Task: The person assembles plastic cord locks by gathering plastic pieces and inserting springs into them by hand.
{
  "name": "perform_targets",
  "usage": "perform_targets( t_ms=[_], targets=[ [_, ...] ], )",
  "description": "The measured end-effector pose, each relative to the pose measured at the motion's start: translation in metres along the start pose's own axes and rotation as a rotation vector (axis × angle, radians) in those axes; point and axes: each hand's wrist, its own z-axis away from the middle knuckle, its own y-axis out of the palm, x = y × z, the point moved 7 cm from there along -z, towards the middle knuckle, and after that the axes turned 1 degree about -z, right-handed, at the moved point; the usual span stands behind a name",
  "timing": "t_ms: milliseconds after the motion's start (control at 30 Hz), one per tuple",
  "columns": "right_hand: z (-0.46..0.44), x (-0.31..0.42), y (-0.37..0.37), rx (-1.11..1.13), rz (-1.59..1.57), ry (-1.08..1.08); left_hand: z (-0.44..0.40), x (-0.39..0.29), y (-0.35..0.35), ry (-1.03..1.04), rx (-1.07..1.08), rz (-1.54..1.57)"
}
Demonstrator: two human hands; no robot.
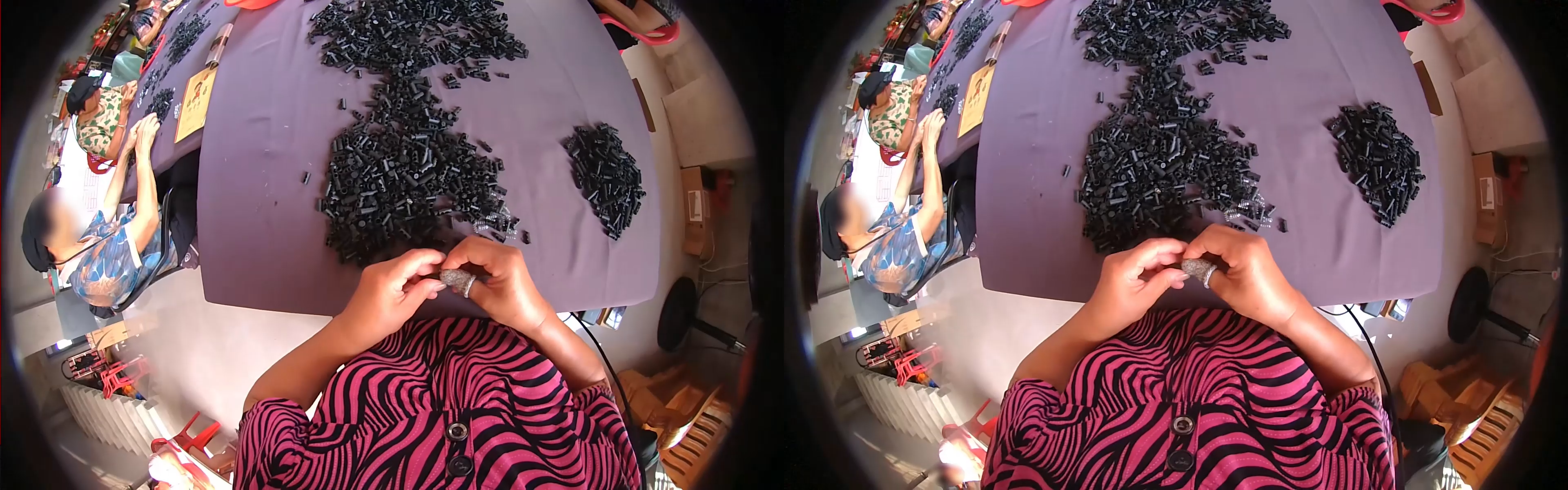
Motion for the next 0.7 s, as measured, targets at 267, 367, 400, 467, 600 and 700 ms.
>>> perform_targets(
  t_ms=[267, 367, 400, 467, 600, 700],
  targets=[
    [0.002, -0.028, 0.01, 0.127, -0.421, 0.406, 0.001, 0.004, 0.0, 0.073, 0.013, -0.12],
    [-0.001, -0.024, 0.013, 0.071, -0.186, 0.196, 0.002, 0.004, -0.002, 0.146, -0.037, -0.238],
    [-0.001, -0.018, 0.015, 0.049, -0.058, 0.088, 0.003, 0.004, -0.003, 0.15, -0.045, -0.25],
    [-0.002, -0.006, 0.019, 0.029, 0.094, 0.005, 0.005, 0.005, -0.004, 0.159, -0.063, -0.261],
    [-0.003, 0.002, 0.02, -0.003, 0.172, -0.046, 0.003, 0.003, -0.009, 0.214, -0.127, -0.301],
    [-0.003, 0.005, 0.016, 0.002, 0.177, -0.033, -0.002, -0.007, -0.008, 0.329, -0.165, -0.412]
  ],
)
